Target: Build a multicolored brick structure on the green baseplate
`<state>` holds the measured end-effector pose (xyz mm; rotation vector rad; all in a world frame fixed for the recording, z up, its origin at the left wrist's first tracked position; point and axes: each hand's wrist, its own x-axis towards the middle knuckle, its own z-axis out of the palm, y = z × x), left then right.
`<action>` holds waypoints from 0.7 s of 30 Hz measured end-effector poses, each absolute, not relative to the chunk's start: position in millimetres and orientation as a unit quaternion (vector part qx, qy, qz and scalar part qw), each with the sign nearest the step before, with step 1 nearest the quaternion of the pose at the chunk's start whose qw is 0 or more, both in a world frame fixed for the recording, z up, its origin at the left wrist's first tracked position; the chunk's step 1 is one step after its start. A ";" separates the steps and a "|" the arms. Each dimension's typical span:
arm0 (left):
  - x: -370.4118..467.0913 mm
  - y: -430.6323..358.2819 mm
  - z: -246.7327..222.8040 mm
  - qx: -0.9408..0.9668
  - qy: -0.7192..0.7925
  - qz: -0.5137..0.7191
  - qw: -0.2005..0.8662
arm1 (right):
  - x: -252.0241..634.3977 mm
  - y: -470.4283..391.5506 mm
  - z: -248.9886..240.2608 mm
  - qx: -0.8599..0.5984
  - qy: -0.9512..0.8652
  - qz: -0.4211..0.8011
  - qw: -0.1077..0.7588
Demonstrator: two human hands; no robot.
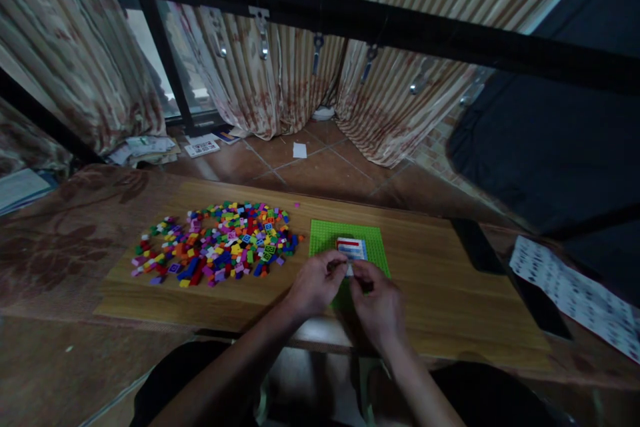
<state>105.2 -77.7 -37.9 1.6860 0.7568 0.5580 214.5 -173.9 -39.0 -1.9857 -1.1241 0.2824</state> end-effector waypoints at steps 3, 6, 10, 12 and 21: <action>103.5 -76.9 -38.7 0.731 0.360 0.220 0.537 | 203.0 -174.7 -46.6 -0.807 -0.462 0.063 0.363; 102.4 -76.8 -42.5 0.737 0.389 0.200 0.516 | 196.3 -174.8 -52.9 -0.818 -0.464 0.021 0.338; 105.3 -77.9 -47.4 0.747 0.397 0.192 0.497 | 196.4 -170.1 -53.4 -0.827 -0.467 -0.026 0.310; 107.5 -78.0 -48.0 0.752 0.401 0.189 0.488 | 198.0 -166.9 -51.7 -0.830 -0.472 -0.044 0.294; 110.9 -75.4 -46.8 0.752 0.415 0.179 0.479 | 201.0 -168.7 -56.1 -0.803 -0.511 -0.063 0.301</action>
